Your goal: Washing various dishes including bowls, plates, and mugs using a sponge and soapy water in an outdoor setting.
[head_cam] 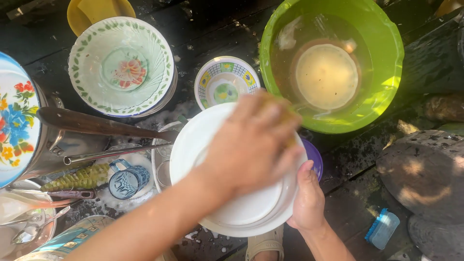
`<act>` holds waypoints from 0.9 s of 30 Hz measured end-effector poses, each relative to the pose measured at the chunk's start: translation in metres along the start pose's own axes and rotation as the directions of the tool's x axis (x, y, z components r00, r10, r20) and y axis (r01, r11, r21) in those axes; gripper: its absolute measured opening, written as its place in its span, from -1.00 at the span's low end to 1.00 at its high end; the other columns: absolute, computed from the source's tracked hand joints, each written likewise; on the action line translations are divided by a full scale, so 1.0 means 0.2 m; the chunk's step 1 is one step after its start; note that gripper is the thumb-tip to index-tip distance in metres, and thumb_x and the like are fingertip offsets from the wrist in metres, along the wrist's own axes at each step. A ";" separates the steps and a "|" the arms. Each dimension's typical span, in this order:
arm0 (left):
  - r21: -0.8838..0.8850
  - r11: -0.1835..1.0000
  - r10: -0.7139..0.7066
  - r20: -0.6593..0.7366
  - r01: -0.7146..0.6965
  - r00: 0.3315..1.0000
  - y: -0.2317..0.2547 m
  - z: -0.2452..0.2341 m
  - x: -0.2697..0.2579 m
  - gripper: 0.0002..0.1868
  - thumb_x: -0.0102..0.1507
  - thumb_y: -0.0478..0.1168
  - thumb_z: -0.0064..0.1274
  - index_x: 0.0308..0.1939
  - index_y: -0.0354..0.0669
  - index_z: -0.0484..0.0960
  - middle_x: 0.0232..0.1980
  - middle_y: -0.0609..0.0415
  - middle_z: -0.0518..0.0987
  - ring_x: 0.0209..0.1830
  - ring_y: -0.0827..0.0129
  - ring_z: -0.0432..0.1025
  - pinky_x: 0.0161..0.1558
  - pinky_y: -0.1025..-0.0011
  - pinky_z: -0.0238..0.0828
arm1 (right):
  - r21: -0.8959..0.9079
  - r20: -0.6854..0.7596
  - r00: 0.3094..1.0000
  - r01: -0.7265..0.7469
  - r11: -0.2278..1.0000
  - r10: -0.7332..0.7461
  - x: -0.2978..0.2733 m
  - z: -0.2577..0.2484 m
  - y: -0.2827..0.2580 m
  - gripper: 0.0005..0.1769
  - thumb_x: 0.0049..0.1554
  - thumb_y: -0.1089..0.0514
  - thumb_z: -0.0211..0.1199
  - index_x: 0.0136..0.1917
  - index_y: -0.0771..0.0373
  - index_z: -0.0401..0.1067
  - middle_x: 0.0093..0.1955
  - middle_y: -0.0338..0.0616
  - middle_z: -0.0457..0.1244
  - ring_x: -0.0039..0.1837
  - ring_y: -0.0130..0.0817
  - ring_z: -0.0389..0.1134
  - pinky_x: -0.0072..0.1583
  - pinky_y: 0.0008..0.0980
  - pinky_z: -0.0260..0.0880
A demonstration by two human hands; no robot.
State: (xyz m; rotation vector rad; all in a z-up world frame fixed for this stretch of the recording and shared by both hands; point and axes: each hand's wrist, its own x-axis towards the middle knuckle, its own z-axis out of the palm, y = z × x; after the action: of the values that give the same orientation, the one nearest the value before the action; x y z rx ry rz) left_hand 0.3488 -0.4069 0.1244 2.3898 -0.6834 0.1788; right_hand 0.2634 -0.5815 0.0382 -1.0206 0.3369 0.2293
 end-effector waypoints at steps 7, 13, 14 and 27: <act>-0.023 0.981 0.192 -0.077 -0.194 0.978 -0.01 0.05 -0.07 -0.55 0.35 0.04 -0.03 0.14 -0.19 0.65 0.24 -0.13 0.52 0.42 -0.17 0.29 0.49 0.02 0.18 | -0.068 0.003 0.994 0.106 0.992 -0.106 -0.03 -0.06 0.04 -0.28 0.38 -0.21 -0.23 0.55 0.37 0.10 0.46 0.06 0.17 0.44 -0.10 0.22 0.44 -0.03 0.22; -0.247 0.888 -0.430 -0.148 0.388 0.891 -0.17 -0.02 -0.30 -0.40 0.42 -0.07 -0.16 0.44 -0.43 0.34 0.39 -0.39 0.33 0.37 -0.24 0.23 0.37 0.00 0.13 | -0.116 -0.060 0.982 0.171 0.978 -0.179 -0.01 0.00 -0.09 -0.20 0.35 -0.25 -0.23 0.51 0.48 0.10 0.44 0.21 0.20 0.37 -0.07 0.34 0.32 -0.12 0.38; -0.242 0.891 -0.426 -0.152 0.384 0.892 -0.18 0.00 -0.30 -0.40 0.42 -0.07 -0.16 0.44 -0.43 0.34 0.39 -0.39 0.33 0.37 -0.24 0.23 0.37 0.00 0.13 | -0.112 -0.056 0.982 0.176 0.978 -0.183 0.01 -0.01 -0.08 -0.20 0.35 -0.25 -0.23 0.51 0.48 0.10 0.44 0.21 0.20 0.37 -0.07 0.34 0.32 -0.12 0.38; 0.068 0.928 0.368 0.004 -0.367 0.930 0.01 0.02 -0.40 -0.39 0.26 0.04 0.06 0.35 -0.11 0.53 0.40 0.00 0.40 0.58 -0.07 0.15 0.59 0.04 0.09 | 0.064 -0.189 0.981 -0.023 0.998 0.035 -0.01 0.04 -0.04 -0.31 0.31 -0.19 -0.23 0.43 0.40 0.20 0.32 0.06 0.29 0.25 -0.18 0.40 0.24 -0.19 0.41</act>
State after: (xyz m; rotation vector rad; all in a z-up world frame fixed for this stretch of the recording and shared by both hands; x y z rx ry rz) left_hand 0.2800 -0.3762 0.0985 2.3001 -1.1357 0.3748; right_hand 0.2662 -0.5796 0.0485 -0.9796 0.5295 0.1473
